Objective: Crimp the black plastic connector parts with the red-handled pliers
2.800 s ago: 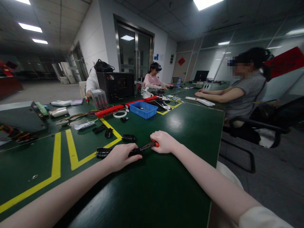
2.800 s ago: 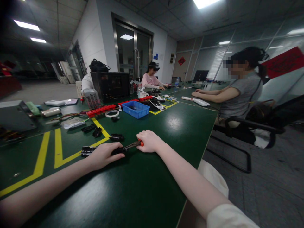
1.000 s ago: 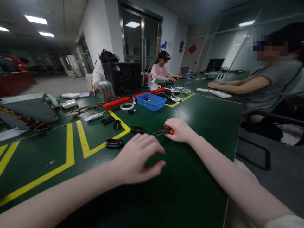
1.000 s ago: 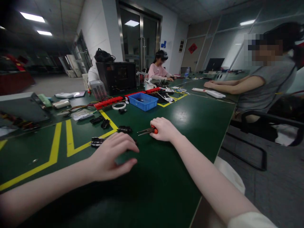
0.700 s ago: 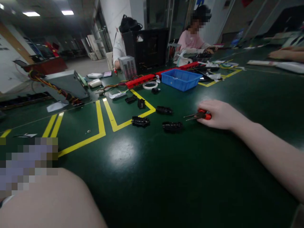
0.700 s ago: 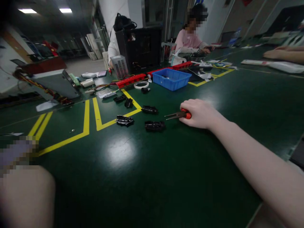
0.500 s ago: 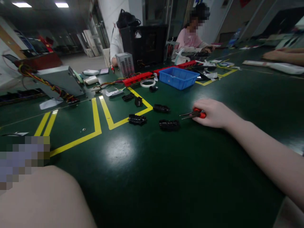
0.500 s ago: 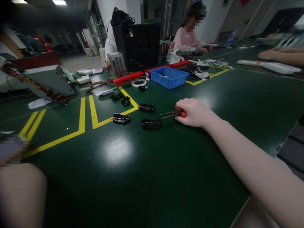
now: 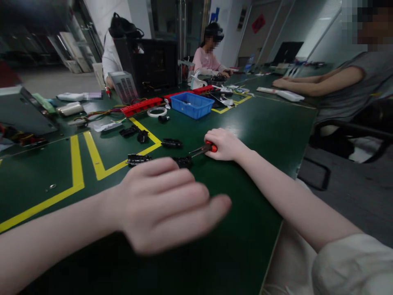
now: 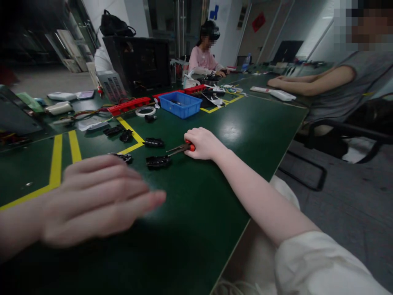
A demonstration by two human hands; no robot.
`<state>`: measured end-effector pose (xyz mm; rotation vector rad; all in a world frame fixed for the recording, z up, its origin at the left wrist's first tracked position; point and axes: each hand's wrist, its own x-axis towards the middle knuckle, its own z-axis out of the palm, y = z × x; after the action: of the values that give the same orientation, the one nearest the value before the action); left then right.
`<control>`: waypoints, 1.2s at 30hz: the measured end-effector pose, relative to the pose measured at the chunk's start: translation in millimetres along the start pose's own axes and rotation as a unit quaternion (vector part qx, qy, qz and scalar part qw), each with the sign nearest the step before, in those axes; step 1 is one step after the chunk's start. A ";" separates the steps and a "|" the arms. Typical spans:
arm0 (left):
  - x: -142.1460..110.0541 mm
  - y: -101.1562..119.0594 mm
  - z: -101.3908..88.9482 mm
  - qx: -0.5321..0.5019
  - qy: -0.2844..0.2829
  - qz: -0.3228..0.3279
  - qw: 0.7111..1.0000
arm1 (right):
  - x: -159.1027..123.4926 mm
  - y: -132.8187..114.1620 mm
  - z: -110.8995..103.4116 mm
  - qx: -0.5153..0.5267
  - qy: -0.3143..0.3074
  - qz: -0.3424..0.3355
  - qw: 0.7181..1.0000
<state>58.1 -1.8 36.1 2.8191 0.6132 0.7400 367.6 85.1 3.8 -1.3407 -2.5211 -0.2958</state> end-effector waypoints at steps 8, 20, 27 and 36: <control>69.8 -69.8 26.4 0.167 -0.038 0.011 0.985 | -1.1 -1.3 0.0 0.006 0.046 -0.006 0.999; 60.1 -85.2 47.7 0.181 -0.077 0.024 0.980 | 3.5 -7.4 -2.4 -0.047 0.078 -0.052 0.994; 59.2 -85.3 48.3 0.137 -0.089 0.026 0.986 | 4.5 -11.7 0.9 -0.038 0.038 -0.053 0.997; 59.2 -82.5 45.4 0.113 -0.097 -0.007 0.989 | 3.2 -8.0 -4.5 -0.031 0.032 -0.050 0.998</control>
<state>99.2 95.6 1.5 3.0379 0.7232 0.4097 359.9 81.7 8.7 -1.2083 -2.5491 -0.4352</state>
